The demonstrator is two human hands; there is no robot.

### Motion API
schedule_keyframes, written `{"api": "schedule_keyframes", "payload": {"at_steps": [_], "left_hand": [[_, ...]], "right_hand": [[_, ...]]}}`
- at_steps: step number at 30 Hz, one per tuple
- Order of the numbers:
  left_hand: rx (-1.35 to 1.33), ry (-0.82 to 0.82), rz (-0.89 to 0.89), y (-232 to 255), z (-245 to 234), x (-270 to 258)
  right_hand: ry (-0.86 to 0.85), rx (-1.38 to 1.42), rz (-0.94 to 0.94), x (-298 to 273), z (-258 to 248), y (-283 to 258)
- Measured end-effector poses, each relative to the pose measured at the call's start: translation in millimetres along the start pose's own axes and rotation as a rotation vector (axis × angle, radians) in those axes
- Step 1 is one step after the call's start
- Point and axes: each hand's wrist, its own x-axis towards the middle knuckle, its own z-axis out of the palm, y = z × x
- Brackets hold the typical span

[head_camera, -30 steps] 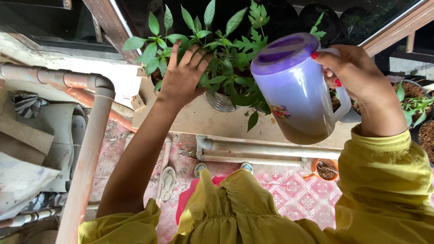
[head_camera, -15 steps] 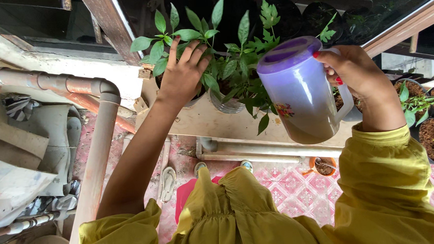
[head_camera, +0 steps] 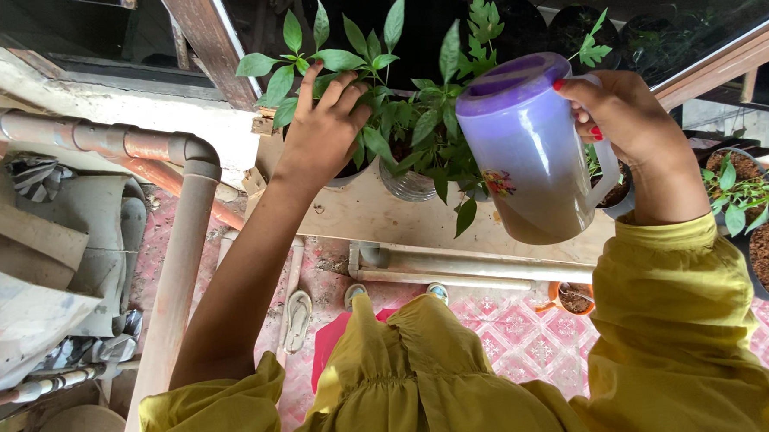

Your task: The person pours water from a pitcher into several potted plants, then touches the leaves of the plants with their hands.

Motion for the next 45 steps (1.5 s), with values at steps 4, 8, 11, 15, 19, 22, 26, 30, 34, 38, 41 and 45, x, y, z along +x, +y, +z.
{"api": "schedule_keyframes", "payload": {"at_steps": [4,8,11,15,19,22,26,30,34,38,41,45], "left_hand": [[-0.054,0.009,0.011,-1,-3,0],[-0.063,0.021,0.006,0,-3,-2],[-0.064,0.026,0.002,1,-2,-2],[-0.070,0.022,0.004,1,-3,-2],[-0.089,-0.006,0.008,1,-4,-1],[-0.069,-0.016,0.016,3,-2,0],[-0.068,0.001,0.028,5,-2,1],[-0.056,-0.017,0.034,7,-4,3],[-0.062,-0.003,0.042,9,-6,1],[-0.107,0.025,0.046,10,-8,-1],[-0.116,0.030,0.043,12,-9,-3],[-0.107,0.020,0.038,13,-11,-7]], "right_hand": [[-0.031,0.024,0.002,6,3,2],[-0.061,0.030,-0.013,5,5,4],[-0.095,-0.021,-0.027,1,5,8],[-0.127,0.011,-0.018,-4,0,15],[-0.091,0.002,0.014,-9,-6,21],[-0.061,-0.052,0.061,-9,-12,23],[-0.036,-0.096,0.037,-6,-16,22],[0.035,-0.150,0.062,-6,-13,19],[0.036,-0.062,0.051,3,-7,19],[-0.007,-0.037,-0.033,9,0,20],[-0.034,-0.086,-0.056,11,3,19],[-0.048,-0.014,-0.037,15,6,22]]}}
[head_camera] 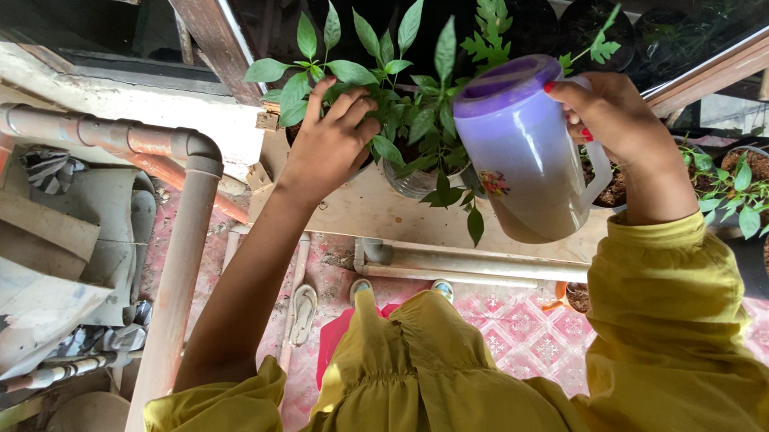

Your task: The person pours water from a pitcher into several potted plants, then touches the leaves of the plants with their hands.

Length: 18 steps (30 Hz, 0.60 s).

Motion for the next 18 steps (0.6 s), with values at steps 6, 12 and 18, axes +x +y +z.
{"api": "schedule_keyframes", "payload": {"at_steps": [6,12,18], "left_hand": [[-0.065,0.009,-0.026,-2,2,-4],[-0.237,0.052,-0.054,-7,-2,-2],[-0.338,0.046,-0.228,-18,-22,-14]], "right_hand": [[-0.033,0.066,0.031,-10,-17,18],[0.026,0.163,-0.006,-42,-39,31],[0.069,0.215,-0.124,-81,-59,17]]}}
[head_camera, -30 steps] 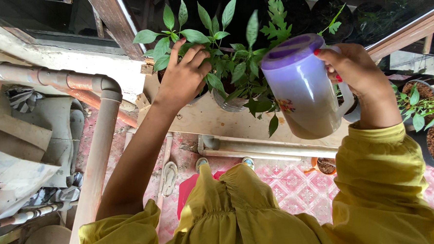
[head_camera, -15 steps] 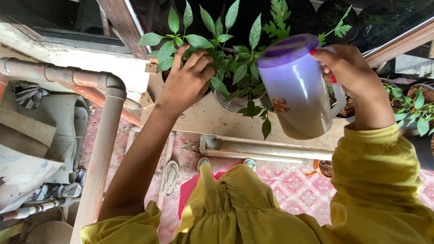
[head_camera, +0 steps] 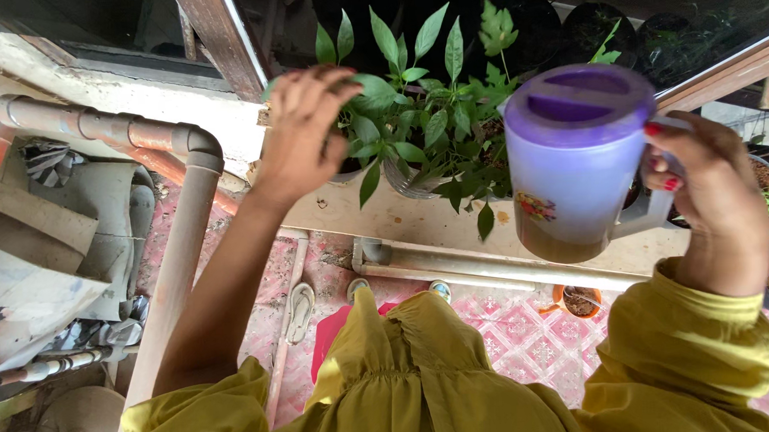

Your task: The person pours water from a pitcher into several potted plants, then touches the leaves of the plants with their hands.

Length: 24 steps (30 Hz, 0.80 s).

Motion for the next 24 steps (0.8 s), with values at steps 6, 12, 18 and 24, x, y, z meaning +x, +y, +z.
{"api": "schedule_keyframes", "payload": {"at_steps": [6,12,18,24], "left_hand": [[0.026,-0.073,-0.174,-2,-25,-10],[0.211,-0.103,-0.023,-3,-16,-9],[0.376,-0.105,0.112,-11,5,3],[0.507,-0.129,0.156,-2,14,16]], "right_hand": [[0.104,0.192,-0.087,-38,4,-15],[0.188,0.232,-0.088,-56,28,-5],[0.018,0.166,-0.132,-64,44,7],[-0.079,0.173,-0.123,-62,53,25]]}}
